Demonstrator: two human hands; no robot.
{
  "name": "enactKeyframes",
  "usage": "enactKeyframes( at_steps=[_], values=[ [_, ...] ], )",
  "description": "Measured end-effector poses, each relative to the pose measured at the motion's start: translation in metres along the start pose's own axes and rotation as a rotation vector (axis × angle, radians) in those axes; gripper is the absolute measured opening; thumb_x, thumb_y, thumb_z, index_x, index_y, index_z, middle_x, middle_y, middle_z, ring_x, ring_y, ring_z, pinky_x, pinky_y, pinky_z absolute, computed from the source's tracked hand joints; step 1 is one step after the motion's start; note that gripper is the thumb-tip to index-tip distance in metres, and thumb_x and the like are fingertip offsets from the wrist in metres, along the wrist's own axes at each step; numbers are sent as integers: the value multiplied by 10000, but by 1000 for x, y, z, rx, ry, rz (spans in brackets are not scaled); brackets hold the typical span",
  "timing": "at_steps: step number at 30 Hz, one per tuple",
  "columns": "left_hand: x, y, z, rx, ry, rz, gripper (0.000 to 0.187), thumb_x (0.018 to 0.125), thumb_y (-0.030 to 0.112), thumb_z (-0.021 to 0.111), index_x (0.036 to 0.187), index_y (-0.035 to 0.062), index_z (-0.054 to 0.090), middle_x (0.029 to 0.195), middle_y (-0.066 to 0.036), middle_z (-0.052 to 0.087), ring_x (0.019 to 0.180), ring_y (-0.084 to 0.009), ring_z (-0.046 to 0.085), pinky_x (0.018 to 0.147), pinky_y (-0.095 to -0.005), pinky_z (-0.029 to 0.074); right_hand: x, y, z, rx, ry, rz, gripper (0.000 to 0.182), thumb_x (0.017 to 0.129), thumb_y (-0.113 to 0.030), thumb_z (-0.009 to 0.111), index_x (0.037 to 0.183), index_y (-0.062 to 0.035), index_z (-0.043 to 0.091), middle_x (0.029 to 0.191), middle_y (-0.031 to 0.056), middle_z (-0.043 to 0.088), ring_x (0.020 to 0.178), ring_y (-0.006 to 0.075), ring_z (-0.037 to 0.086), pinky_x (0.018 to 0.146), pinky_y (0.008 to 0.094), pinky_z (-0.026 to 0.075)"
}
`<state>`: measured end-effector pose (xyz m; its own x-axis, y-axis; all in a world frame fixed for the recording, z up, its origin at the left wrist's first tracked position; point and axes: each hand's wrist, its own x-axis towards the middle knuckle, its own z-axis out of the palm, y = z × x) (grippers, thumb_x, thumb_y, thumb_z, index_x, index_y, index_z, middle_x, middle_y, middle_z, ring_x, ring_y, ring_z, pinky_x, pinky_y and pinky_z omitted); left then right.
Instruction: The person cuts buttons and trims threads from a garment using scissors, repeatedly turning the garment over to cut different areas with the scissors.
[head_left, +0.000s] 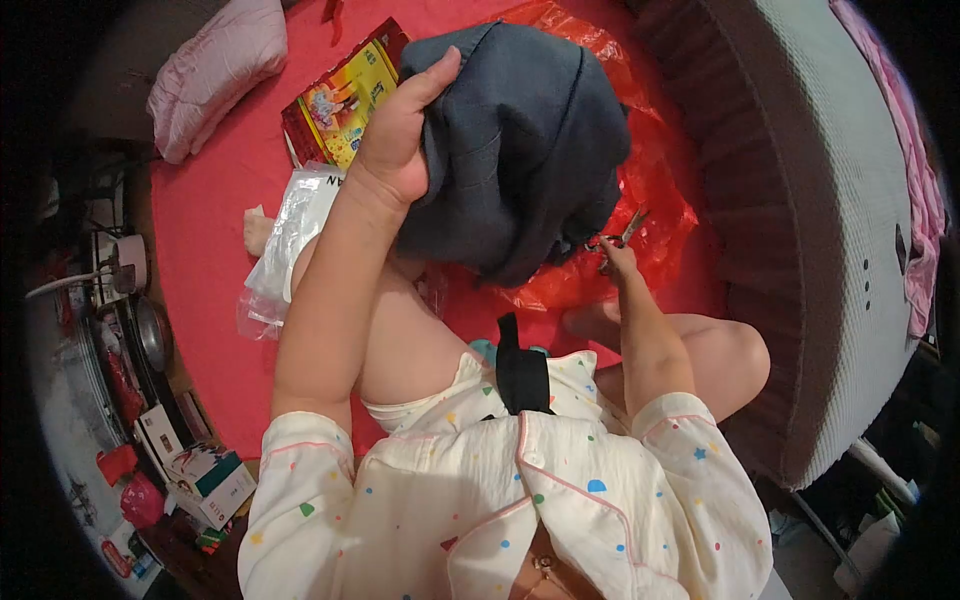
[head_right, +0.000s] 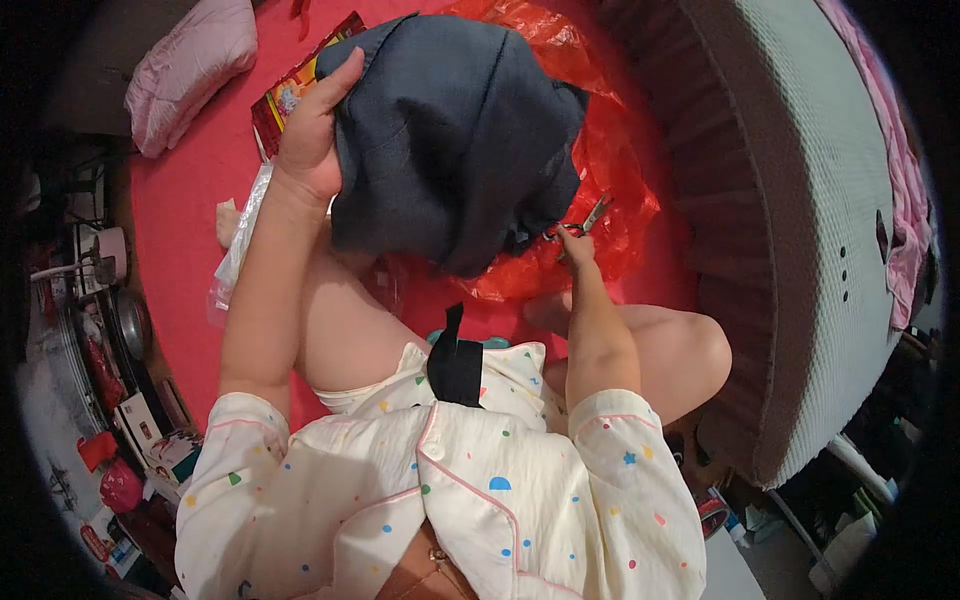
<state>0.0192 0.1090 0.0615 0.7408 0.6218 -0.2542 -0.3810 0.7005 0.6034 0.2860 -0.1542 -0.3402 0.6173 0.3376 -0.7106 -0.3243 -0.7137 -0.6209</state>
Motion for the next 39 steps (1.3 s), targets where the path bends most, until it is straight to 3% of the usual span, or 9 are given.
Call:
enactKeyframes(
  at_steps=[4, 8, 11, 14, 19, 24, 31, 35, 39],
  values=[
    [2, 1, 3, -84, -72, -16, 391, 994, 299, 521, 1203, -21, 603, 1169, -161, 660, 1060, -269, 656, 949, -410, 522, 39, 28, 12, -194, -10, -266, 417, 813, -317, 772, 1032, 6, 624, 855, 129, 647, 715, 226, 598, 615, 379, 472],
    [-3, 1, 3, -173, -155, -26, 418, 1002, 318, 500, 1225, -25, 586, 1192, -162, 649, 1073, -271, 650, 961, -418, 514, -65, -126, 13, 1, 468, -740, 604, 896, -413, 647, 1272, 46, 535, 1289, 214, 567, 1203, 326, 539, 1014, 383, 415],
    [-4, 0, 10, -133, -147, -25, 423, 1002, 322, 502, 1233, -24, 579, 1202, -155, 644, 1074, -265, 649, 962, -407, 514, -196, -248, 1, 278, 84, -1103, 672, 910, -403, 641, 1380, 30, 434, 1435, 210, 426, 1334, 320, 406, 1082, 385, 342],
    [-3, -4, 15, -24, -148, 31, 428, 999, 325, 509, 1227, -31, 579, 1206, -146, 643, 1076, -265, 649, 960, -400, 517, -240, -281, 1, 39, 20, -1276, 648, 896, -383, 666, 1358, 25, 466, 1358, 171, 514, 1262, 300, 484, 1051, 367, 380],
    [7, 23, 6, -8, -128, 60, 468, 984, 412, 529, 1241, 27, 595, 1133, -90, 659, 1030, -201, 623, 897, -307, 494, -255, -337, -38, 494, -451, -655, 276, 843, -285, 723, 1005, -65, 685, 829, 10, 654, 749, 143, 614, 766, 281, 497],
    [4, 27, -19, 358, 143, 680, 389, 993, 363, 523, 1162, 31, 635, 1019, -66, 678, 938, -167, 642, 850, -303, 511, -276, -404, -109, 526, -468, -673, 376, 897, -225, 647, 1173, 29, 615, 1088, 154, 680, 950, 223, 670, 853, 386, 557],
    [-13, -27, -6, 1217, -72, 403, 371, 967, 213, 563, 1282, 17, 559, 1168, -88, 640, 1120, -194, 601, 970, -326, 474, -284, -451, -181, 619, -878, -903, 377, 888, -201, 652, 1187, 25, 609, 1122, 140, 667, 993, 214, 651, 891, 362, 538],
    [-23, -3, -1, 976, -46, 381, 423, 964, 294, 585, 1311, 53, 564, 1159, -80, 644, 1066, -121, 578, 977, -280, 441, -277, -449, -209, 550, -937, -957, 379, 883, -188, 655, 1194, 23, 606, 1142, 132, 660, 1018, 210, 640, 913, 348, 526],
    [-23, 11, -14, -131, -216, 240, 340, 978, 227, 548, 1248, 22, 580, 1138, -64, 634, 1034, -127, 588, 921, -281, 457, -265, -423, -215, 262, -900, -1094, 453, 841, -233, 717, 1204, 12, 602, 1135, 119, 657, 998, 192, 639, 901, 334, 531]
  ],
)
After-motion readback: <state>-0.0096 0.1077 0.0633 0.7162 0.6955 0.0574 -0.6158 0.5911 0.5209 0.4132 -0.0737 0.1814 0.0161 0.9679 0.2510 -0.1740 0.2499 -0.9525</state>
